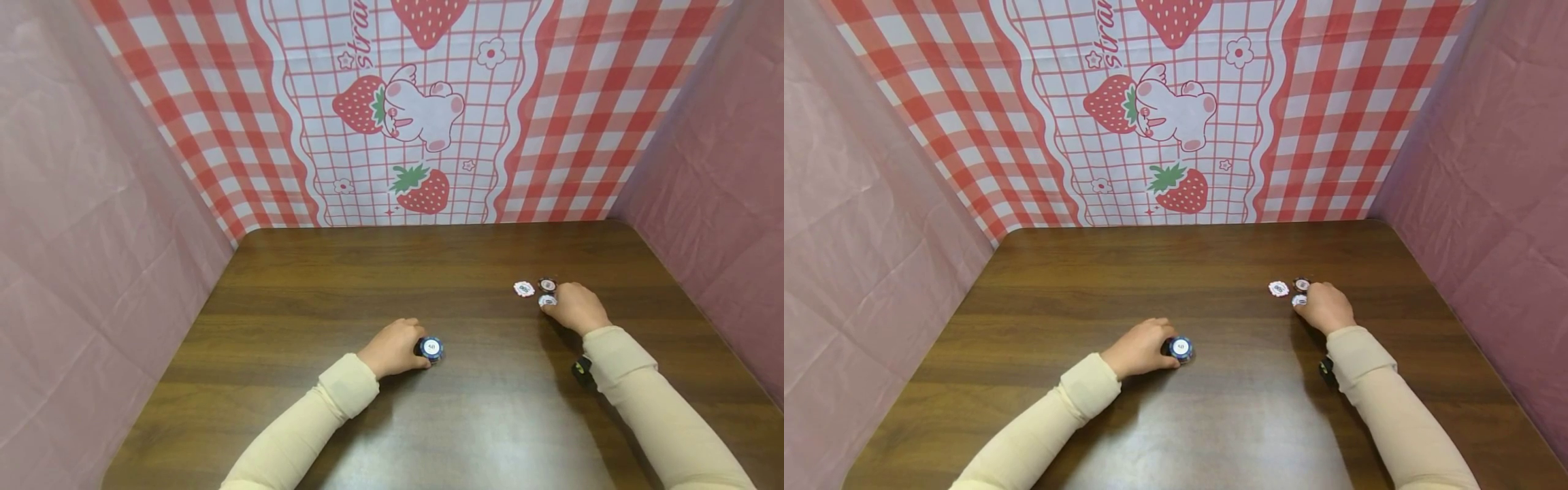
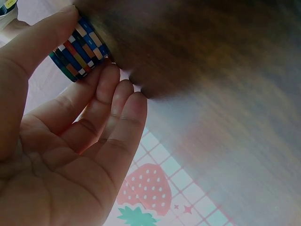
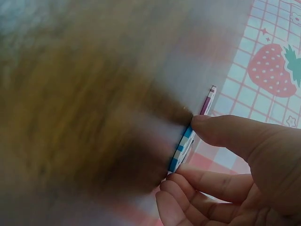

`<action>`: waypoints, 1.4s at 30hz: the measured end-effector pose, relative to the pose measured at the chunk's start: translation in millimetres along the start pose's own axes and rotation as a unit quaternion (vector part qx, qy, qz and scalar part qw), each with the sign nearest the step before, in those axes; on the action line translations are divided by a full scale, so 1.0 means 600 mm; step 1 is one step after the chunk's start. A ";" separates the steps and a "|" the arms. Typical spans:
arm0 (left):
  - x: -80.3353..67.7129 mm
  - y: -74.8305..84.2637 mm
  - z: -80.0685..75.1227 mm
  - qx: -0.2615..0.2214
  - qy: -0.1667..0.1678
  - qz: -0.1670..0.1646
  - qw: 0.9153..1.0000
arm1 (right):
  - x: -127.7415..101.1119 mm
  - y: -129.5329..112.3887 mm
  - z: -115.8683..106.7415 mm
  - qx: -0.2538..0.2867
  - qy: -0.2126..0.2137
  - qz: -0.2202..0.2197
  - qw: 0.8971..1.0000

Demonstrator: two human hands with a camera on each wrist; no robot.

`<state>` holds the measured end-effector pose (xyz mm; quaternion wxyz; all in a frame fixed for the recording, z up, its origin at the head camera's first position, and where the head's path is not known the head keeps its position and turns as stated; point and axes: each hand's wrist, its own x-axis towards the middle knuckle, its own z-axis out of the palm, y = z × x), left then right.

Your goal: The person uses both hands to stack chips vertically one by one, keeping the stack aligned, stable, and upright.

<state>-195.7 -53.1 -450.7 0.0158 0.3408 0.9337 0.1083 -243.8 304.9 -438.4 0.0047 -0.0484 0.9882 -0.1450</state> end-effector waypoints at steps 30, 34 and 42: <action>0.001 0.000 0.000 -0.001 0.000 0.001 1.000 | -0.009 -0.083 -0.016 0.029 0.053 -0.073 0.995; 0.001 0.000 0.000 0.001 0.000 0.001 1.000 | -0.014 -0.105 -0.014 0.034 0.066 -0.088 0.993; 0.001 0.000 0.000 0.004 -0.001 0.005 1.000 | -0.024 -0.151 -0.008 0.055 0.074 -0.129 0.987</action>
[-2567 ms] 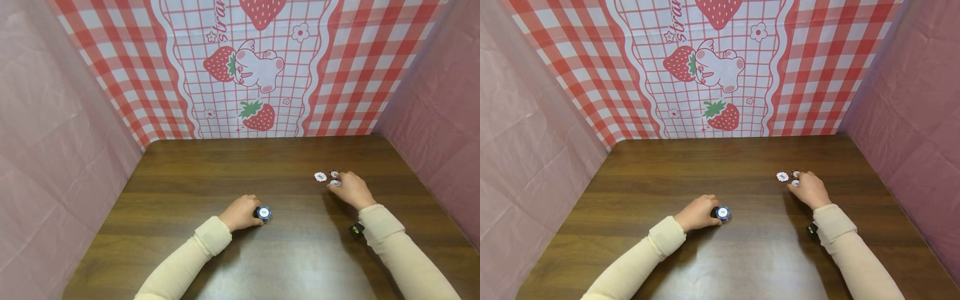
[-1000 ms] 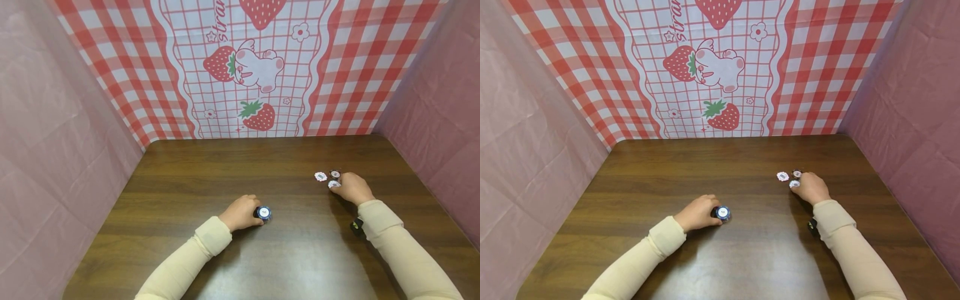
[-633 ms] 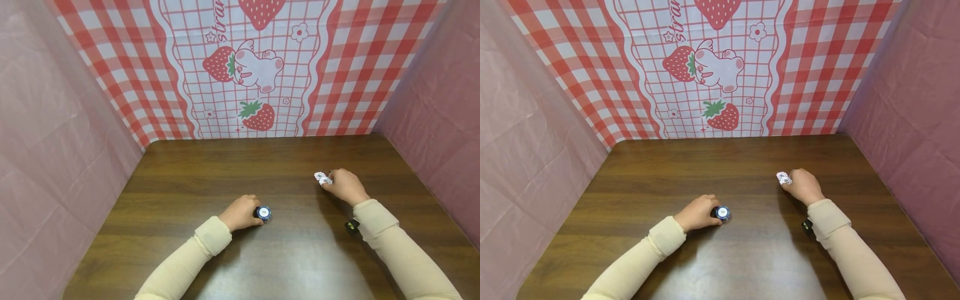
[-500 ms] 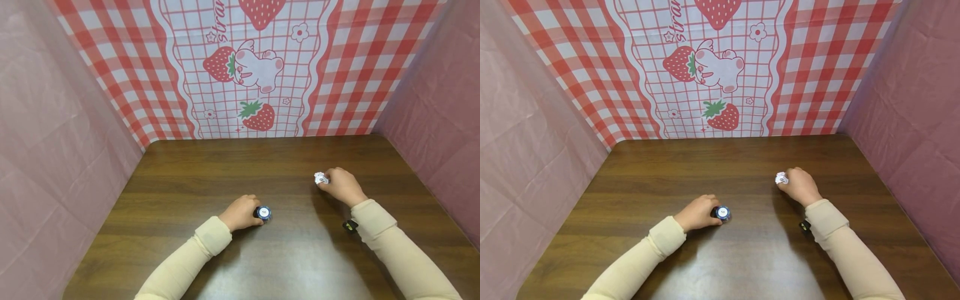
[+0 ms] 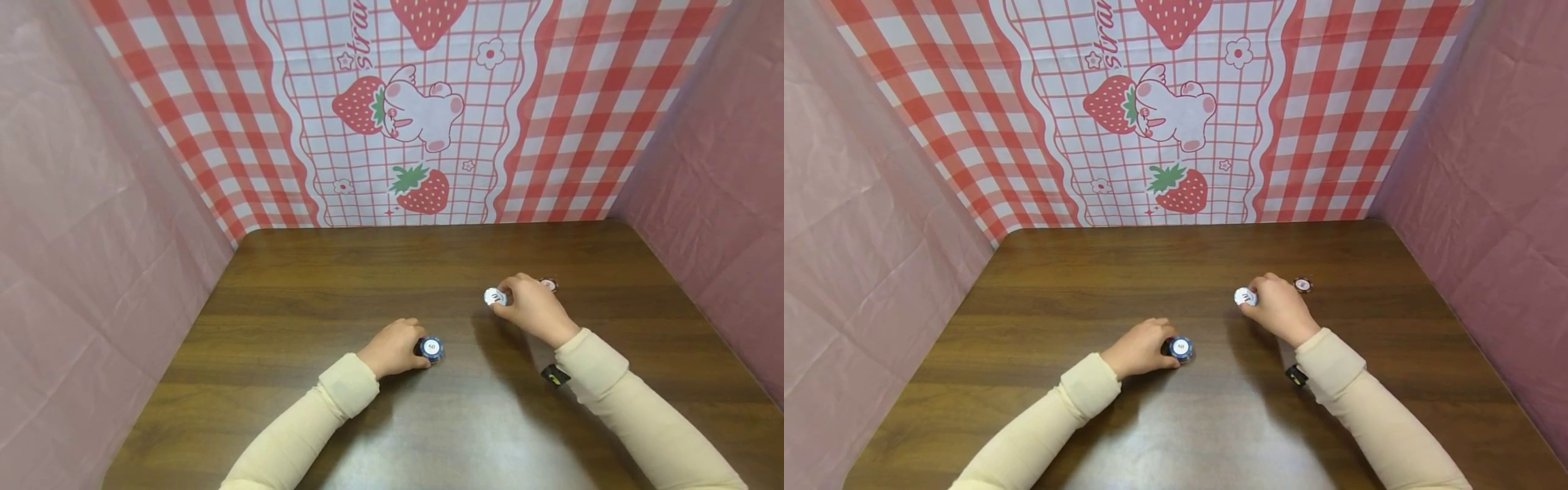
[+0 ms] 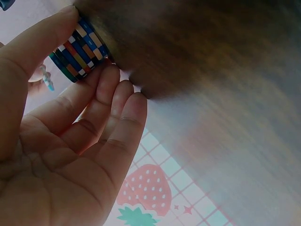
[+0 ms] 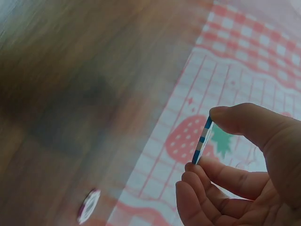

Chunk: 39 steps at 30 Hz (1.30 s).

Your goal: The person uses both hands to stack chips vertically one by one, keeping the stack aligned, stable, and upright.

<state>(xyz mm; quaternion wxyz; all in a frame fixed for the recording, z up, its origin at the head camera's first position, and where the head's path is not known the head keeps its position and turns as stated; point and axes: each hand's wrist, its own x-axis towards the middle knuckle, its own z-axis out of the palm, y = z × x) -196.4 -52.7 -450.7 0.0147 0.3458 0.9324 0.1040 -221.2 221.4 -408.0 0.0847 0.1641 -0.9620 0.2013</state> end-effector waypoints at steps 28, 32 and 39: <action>0.002 0.000 0.000 -0.007 -0.001 -0.003 1.000 | -0.011 -0.109 0.059 0.016 -0.058 -0.120 0.991; 0.001 0.000 0.000 -0.008 -0.002 -0.003 1.000 | -0.013 -0.117 0.067 0.020 -0.067 -0.127 0.989; 0.000 0.000 0.001 -0.002 0.004 -0.002 1.000 | -0.015 -0.127 0.078 0.024 -0.079 -0.148 0.986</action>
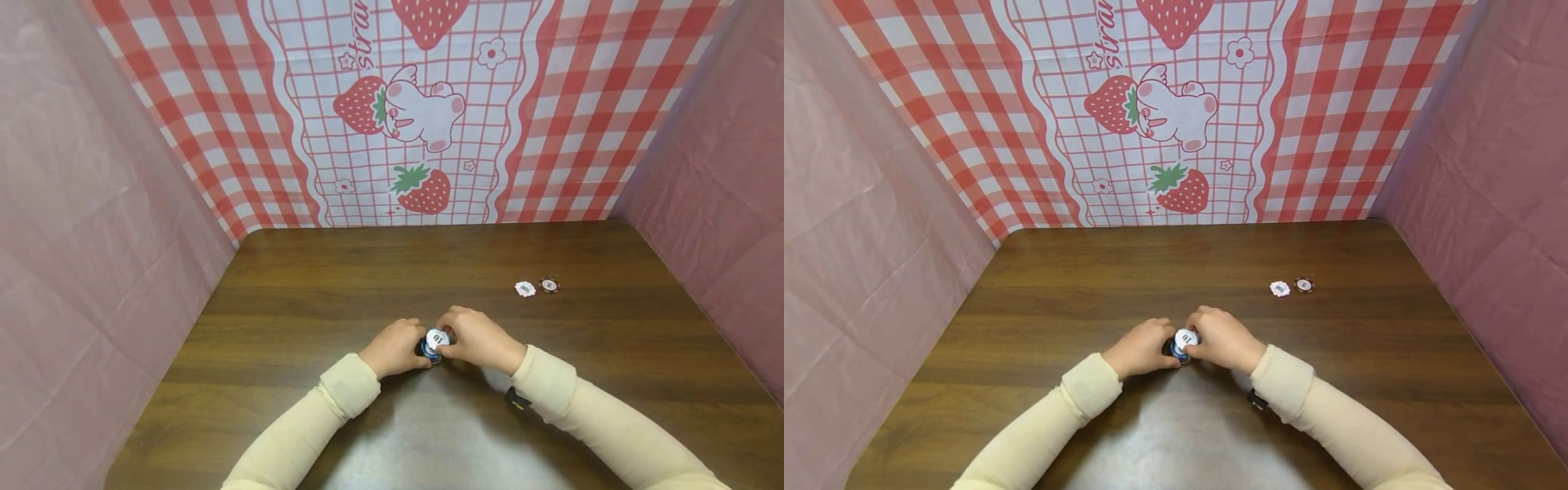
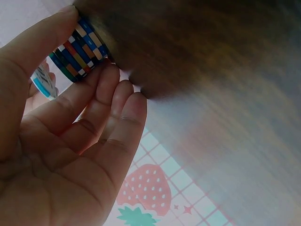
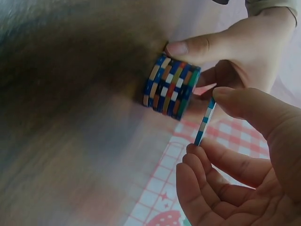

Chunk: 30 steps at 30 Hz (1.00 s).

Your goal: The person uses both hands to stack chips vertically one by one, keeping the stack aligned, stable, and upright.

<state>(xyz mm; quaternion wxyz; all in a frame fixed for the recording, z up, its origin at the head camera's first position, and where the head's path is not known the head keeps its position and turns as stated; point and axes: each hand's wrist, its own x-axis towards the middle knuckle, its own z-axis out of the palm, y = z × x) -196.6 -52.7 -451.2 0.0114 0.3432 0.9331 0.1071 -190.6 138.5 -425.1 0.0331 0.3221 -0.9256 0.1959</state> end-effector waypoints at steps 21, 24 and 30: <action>0.001 -0.002 0.003 0.001 0.010 0.009 1.000 | 0.005 -0.014 0.012 0.002 -0.020 -0.021 1.000; 0.000 -0.001 0.002 0.001 0.007 0.007 1.000 | 0.005 -0.014 0.012 0.005 -0.024 -0.020 0.999; 0.000 -0.001 0.000 0.001 0.002 0.004 1.000 | 0.005 -0.013 0.014 0.003 -0.027 -0.021 0.999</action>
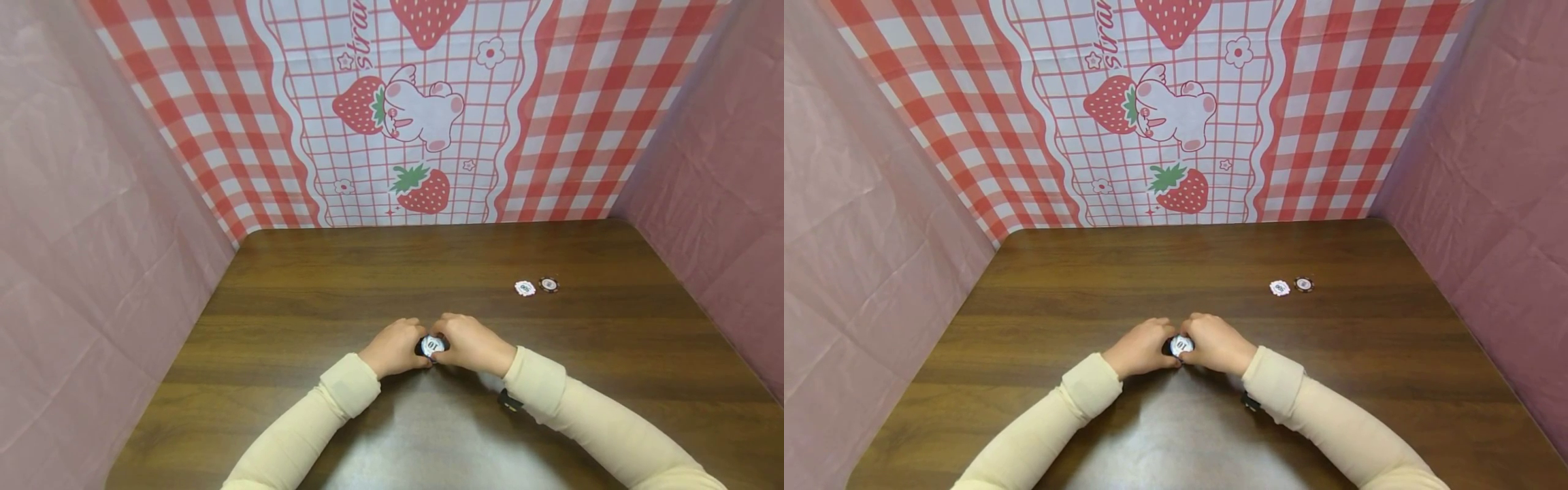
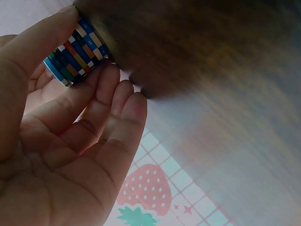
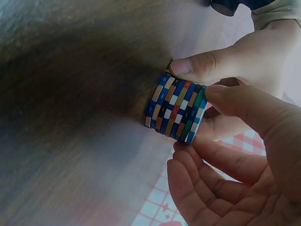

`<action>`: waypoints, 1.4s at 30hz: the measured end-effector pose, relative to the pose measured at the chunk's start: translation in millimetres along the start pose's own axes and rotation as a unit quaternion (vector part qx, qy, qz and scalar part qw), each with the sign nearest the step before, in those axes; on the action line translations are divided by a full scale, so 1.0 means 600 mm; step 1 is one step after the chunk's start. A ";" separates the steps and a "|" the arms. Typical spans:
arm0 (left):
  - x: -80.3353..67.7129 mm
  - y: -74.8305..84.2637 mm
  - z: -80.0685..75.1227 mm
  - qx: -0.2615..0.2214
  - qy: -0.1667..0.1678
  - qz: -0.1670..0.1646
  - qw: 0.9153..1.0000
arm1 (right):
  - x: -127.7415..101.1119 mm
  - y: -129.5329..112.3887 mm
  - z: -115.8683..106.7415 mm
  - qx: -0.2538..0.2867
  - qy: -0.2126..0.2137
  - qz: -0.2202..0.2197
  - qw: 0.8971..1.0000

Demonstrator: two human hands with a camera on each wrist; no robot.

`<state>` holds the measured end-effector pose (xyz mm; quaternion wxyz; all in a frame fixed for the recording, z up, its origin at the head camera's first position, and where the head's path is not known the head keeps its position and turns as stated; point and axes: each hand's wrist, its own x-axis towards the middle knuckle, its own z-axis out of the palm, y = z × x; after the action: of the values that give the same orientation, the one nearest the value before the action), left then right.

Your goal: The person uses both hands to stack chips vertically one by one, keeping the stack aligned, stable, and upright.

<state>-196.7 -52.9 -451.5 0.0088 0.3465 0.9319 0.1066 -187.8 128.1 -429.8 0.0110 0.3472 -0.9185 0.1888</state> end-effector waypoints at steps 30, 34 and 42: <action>0.002 0.001 0.000 0.006 0.000 -0.001 1.000 | -0.005 0.021 -0.027 -0.011 0.032 0.032 0.999; 0.002 0.001 -0.001 0.005 -0.002 -0.003 1.000 | -0.008 0.039 -0.042 -0.004 0.055 0.052 0.997; 0.001 0.001 0.000 0.007 0.001 -0.002 1.000 | -0.020 0.078 -0.084 0.010 0.084 0.124 0.989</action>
<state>-196.6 -52.0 -451.4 0.0062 0.3444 0.9334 0.1004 -214.1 185.9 -401.0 0.0611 0.2135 -0.9484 0.2264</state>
